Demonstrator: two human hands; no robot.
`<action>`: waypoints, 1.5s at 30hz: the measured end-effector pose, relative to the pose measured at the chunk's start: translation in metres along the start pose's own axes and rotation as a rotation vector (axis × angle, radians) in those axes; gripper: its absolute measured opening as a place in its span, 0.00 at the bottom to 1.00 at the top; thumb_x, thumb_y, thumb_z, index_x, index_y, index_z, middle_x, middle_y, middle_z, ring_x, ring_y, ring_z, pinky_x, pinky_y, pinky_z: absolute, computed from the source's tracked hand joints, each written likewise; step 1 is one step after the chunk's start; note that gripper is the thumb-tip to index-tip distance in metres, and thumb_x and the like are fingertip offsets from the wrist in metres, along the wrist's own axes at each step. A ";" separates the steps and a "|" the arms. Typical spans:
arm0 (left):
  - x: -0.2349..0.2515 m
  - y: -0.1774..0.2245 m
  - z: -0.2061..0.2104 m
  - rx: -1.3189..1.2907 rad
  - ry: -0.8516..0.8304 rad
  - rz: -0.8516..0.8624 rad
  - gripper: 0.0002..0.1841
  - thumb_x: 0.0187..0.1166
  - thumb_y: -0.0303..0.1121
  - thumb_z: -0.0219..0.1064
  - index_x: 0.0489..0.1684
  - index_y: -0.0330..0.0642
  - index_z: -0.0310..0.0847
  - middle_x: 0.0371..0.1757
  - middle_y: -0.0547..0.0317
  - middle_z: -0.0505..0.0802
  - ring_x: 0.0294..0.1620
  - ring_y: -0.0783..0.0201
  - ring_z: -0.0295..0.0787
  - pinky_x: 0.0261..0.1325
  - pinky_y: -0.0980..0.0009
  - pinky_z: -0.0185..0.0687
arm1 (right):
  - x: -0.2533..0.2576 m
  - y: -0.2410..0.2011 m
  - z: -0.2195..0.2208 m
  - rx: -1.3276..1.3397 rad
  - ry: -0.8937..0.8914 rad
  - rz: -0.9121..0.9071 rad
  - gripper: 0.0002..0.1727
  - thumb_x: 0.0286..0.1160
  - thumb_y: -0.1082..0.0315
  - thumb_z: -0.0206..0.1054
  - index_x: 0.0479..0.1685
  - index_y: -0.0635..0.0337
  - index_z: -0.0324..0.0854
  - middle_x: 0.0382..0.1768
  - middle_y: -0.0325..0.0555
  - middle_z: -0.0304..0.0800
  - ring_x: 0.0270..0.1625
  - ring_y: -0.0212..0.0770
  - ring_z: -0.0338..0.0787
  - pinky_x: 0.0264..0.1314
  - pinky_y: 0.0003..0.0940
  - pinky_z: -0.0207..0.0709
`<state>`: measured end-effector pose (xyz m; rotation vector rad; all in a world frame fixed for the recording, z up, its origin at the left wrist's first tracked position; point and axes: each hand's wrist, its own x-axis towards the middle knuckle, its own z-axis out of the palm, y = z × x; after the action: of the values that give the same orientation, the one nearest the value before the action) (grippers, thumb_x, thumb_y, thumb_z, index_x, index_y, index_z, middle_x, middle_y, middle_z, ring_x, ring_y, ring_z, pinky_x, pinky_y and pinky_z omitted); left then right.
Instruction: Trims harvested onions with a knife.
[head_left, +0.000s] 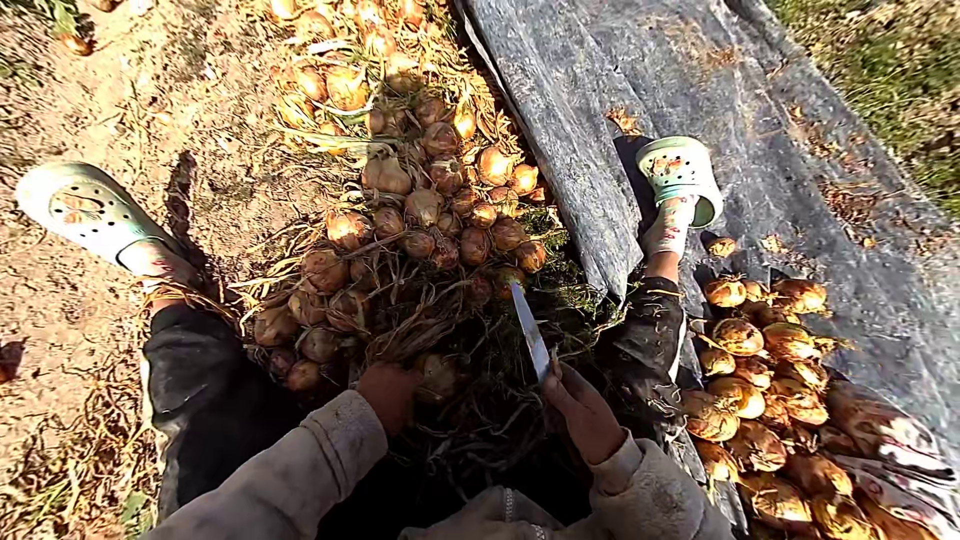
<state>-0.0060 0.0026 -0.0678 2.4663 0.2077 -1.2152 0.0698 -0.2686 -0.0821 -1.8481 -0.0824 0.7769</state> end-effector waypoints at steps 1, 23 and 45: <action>-0.005 -0.005 0.007 -0.133 0.123 0.084 0.15 0.86 0.25 0.58 0.62 0.26 0.83 0.61 0.28 0.89 0.71 0.32 0.82 0.80 0.39 0.66 | 0.000 0.001 0.001 -0.047 -0.035 0.003 0.36 0.73 0.43 0.64 0.67 0.67 0.74 0.31 0.34 0.82 0.26 0.25 0.80 0.33 0.26 0.80; -0.021 -0.002 0.031 -0.590 0.618 0.578 0.32 0.65 0.62 0.74 0.37 0.33 0.90 0.30 0.54 0.95 0.34 0.71 0.93 0.40 0.68 0.89 | -0.018 0.000 0.021 0.224 -0.177 0.020 0.21 0.73 0.50 0.68 0.53 0.57 0.83 0.32 0.24 0.88 0.29 0.18 0.84 0.35 0.20 0.81; 0.016 0.095 0.073 0.061 0.877 0.709 0.10 0.58 0.19 0.73 0.38 0.28 0.87 0.32 0.42 0.93 0.31 0.45 0.96 0.32 0.52 0.91 | 0.007 0.033 0.051 0.748 0.105 0.272 0.15 0.84 0.66 0.56 0.60 0.68 0.72 0.37 0.40 0.85 0.40 0.26 0.86 0.48 0.23 0.81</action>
<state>-0.0212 -0.1142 -0.0945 2.5903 -0.4510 0.1671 0.0380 -0.2381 -0.1247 -1.1878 0.4768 0.7571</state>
